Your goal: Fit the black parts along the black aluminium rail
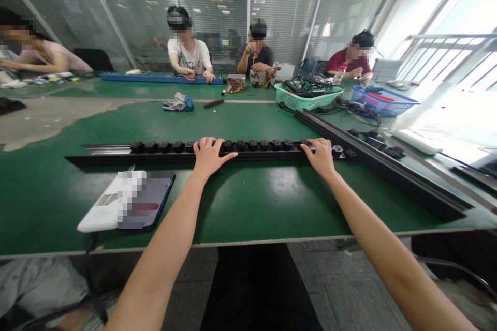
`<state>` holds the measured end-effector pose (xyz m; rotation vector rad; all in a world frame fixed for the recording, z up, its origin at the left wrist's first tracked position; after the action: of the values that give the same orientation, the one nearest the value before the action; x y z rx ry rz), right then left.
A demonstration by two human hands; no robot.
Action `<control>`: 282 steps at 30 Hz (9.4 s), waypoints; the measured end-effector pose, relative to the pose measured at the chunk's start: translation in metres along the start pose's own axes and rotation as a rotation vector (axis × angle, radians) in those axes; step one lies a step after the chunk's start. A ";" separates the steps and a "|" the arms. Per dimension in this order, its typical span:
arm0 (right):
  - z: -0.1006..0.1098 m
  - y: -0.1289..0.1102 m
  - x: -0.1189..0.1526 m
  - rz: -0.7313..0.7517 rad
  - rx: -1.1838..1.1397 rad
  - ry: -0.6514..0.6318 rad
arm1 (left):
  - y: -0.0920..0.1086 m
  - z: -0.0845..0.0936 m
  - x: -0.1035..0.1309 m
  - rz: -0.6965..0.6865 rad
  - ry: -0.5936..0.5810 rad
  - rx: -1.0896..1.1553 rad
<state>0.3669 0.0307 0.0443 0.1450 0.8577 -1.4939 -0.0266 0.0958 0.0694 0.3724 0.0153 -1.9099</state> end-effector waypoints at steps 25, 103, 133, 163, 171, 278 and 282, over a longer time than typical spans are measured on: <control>0.003 0.004 0.000 -0.034 0.012 -0.007 | 0.001 0.001 0.001 -0.001 -0.001 -0.026; 0.006 0.019 -0.001 -0.085 0.060 0.015 | 0.000 0.000 0.000 -0.002 0.002 -0.049; 0.009 0.015 -0.001 -0.091 0.080 0.027 | -0.001 -0.001 0.000 0.006 -0.006 -0.026; 0.008 0.024 -0.001 -0.135 0.049 0.002 | -0.001 -0.001 0.001 -0.002 0.000 -0.037; 0.010 0.023 0.000 -0.130 0.045 0.015 | -0.001 0.000 0.000 0.003 -0.001 -0.027; 0.019 0.058 -0.001 -0.232 0.078 0.042 | -0.001 0.000 0.001 0.006 -0.015 -0.030; 0.022 0.061 -0.001 -0.253 0.076 0.038 | -0.001 -0.001 0.001 0.003 -0.012 -0.029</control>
<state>0.4309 0.0270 0.0350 0.1242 0.8742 -1.7662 -0.0278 0.0959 0.0684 0.3411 0.0345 -1.9068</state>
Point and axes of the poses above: each hand's wrist, its own x-axis away from the middle knuckle, its own z-axis out of the back of the hand, y = z × x, the point moved 8 cm from there along -x, towards the middle knuckle, and after that the axes turned 8 degrees about -y, right-handed, at the moved point
